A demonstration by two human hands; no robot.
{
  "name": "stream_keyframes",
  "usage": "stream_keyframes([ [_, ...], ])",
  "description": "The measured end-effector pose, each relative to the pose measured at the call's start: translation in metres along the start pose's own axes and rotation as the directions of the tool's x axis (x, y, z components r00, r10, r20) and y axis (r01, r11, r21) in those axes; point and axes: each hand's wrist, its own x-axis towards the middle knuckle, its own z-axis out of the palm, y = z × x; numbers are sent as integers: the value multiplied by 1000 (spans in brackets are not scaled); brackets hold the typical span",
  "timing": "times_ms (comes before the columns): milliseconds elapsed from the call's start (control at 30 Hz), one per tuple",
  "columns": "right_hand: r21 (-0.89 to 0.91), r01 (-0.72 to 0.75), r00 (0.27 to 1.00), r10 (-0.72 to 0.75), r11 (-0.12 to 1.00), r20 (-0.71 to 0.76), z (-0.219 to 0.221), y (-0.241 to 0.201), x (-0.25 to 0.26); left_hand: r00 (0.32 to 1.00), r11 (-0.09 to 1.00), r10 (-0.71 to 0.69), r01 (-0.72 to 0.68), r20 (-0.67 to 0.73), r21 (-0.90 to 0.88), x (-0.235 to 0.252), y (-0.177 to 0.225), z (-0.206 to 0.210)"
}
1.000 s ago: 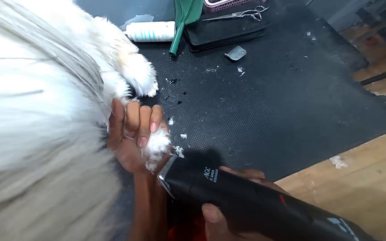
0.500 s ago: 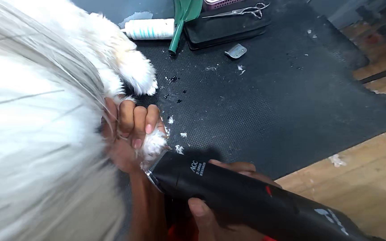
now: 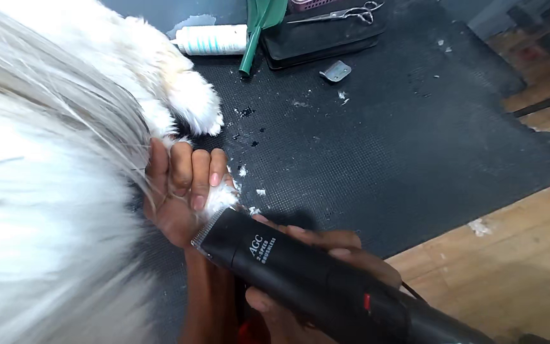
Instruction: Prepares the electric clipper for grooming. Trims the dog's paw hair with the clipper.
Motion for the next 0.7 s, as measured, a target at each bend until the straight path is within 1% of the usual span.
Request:
stream_keyframes([
  [133, 76, 8, 997, -13, 997, 70, -1, 6, 5, 999, 999, -35, 34, 35, 29, 5, 2, -2],
  [167, 101, -27, 996, 17, 995, 91, 0, 6, 6, 998, 998, -45, 43, 33, 39, 4, 2, -1],
  [233, 145, -156, 979, 133, 977, 156, -2, 1, 5, 998, 997, -61, 61, 23, 37, 3, 1, 0],
  [267, 157, -204, 969, 177, 966, 170, -3, -2, 5, 998, 998, -57, 57, 3, 35, 2, 0, 1],
  [300, 162, -221, 969, 197, 962, 151, -4, -4, 5, 999, 999, -28, 30, -33, 45, 2, -2, 5],
  [367, 145, -170, 985, 163, 975, 61, -7, -6, 8, 998, 999, 20, -18, -63, 43, 1, -6, 8],
  [433, 61, -120, 993, 119, 991, 23, -13, -7, 12, 994, 999, 45, -42, -101, 32, 1, -8, 12],
  [500, -7, -96, 994, 96, 995, 44, -18, -6, 14, 990, 997, 50, -42, -134, 59, 1, -7, 15],
  [600, -44, -72, 996, 75, 996, 57, -17, -2, 12, 990, 996, 61, -51, -126, 78, 2, -5, 12],
  [700, -63, -79, 994, 83, 995, 72, -14, -2, 9, 995, 997, 33, -25, -98, 72, 2, -1, 9],
])
